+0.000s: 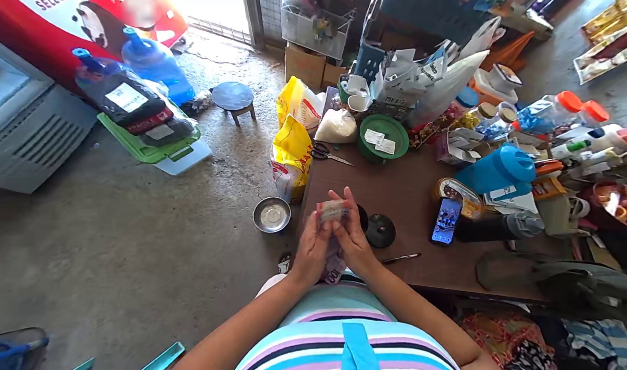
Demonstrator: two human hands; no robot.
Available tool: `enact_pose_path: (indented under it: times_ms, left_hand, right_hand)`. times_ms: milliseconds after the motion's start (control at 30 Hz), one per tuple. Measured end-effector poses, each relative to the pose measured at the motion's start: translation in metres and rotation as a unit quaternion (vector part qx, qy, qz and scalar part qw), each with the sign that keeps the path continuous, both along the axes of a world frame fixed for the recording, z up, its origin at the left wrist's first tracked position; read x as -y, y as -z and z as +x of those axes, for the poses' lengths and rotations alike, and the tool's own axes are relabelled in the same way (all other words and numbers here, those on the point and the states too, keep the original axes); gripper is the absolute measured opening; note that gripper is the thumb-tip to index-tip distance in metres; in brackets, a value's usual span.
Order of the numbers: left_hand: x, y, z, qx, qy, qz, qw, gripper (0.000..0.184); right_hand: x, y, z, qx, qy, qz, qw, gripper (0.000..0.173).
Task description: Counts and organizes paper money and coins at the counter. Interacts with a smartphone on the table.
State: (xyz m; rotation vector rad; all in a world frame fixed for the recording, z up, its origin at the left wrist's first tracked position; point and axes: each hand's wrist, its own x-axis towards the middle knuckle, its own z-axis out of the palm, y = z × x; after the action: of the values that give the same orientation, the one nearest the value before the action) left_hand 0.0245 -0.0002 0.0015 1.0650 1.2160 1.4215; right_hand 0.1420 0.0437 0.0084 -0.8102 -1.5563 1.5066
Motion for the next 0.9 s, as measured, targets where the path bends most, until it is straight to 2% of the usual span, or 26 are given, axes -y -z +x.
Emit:
enact_pose_path:
  times_ms: [67,133,200,300,367,433,500,567,600,667,733,767,833,900]
  left_hand:
    - [-0.004,-0.006,0.004,0.026,-0.049,-0.037,0.998,0.054]
    - [-0.009,-0.017,0.009,0.09,-0.091,-0.081,0.988,0.036]
    - [-0.014,-0.023,0.013,0.155,-0.114,-0.125,0.973,0.027]
    - [-0.017,-0.021,0.02,0.222,-0.145,-0.156,0.952,0.026]
    - [-0.015,-0.02,0.021,0.212,-0.122,-0.163,0.956,0.039]
    - [-0.011,-0.023,0.023,0.208,-0.069,-0.189,0.957,0.048]
    - [-0.006,-0.024,0.023,0.209,0.022,-0.216,0.953,0.045]
    - [0.001,-0.023,0.027,0.192,0.072,-0.229,0.952,0.034]
    - [0.004,-0.023,0.033,0.172,0.067,-0.226,0.957,0.037]
    - [0.012,-0.018,0.045,0.113,0.027,-0.159,0.981,0.055]
    - [0.012,-0.007,0.049,0.051,0.013,-0.063,0.997,0.088]
    - [0.008,-0.008,0.049,0.007,0.018,-0.03,0.999,0.092]
    - [-0.005,-0.011,0.049,-0.089,0.019,0.015,0.996,0.062]
    - [-0.021,-0.016,0.048,-0.139,0.009,0.021,0.99,0.05]
  right_hand:
    - [-0.002,-0.002,0.014,0.019,-0.021,-0.041,0.999,0.067]
    - [-0.003,-0.003,0.028,0.04,-0.042,-0.092,0.994,0.041]
    - [-0.003,0.001,0.042,0.052,-0.064,-0.084,0.993,0.024]
    - [-0.004,0.008,0.055,0.032,-0.037,0.026,0.998,0.023]
    - [-0.007,0.011,0.059,0.027,-0.006,0.11,0.994,0.03]
    - [-0.011,0.011,0.062,0.019,0.002,0.185,0.983,0.03]
    - [-0.017,0.008,0.062,-0.014,-0.012,0.243,0.97,0.025]
    - [-0.022,0.004,0.061,-0.023,-0.009,0.261,0.965,0.024]
    - [-0.023,0.004,0.06,-0.02,0.015,0.254,0.967,0.026]
    - [-0.025,0.008,0.059,0.002,0.094,0.205,0.974,0.028]
    - [-0.031,0.012,0.055,0.003,0.142,0.128,0.981,0.024]
    - [-0.035,0.014,0.051,-0.008,0.158,0.1,0.982,0.023]
    - [-0.042,0.013,0.042,-0.015,0.172,0.077,0.982,0.027]
    - [-0.047,0.007,0.038,0.0,0.17,0.075,0.983,0.031]
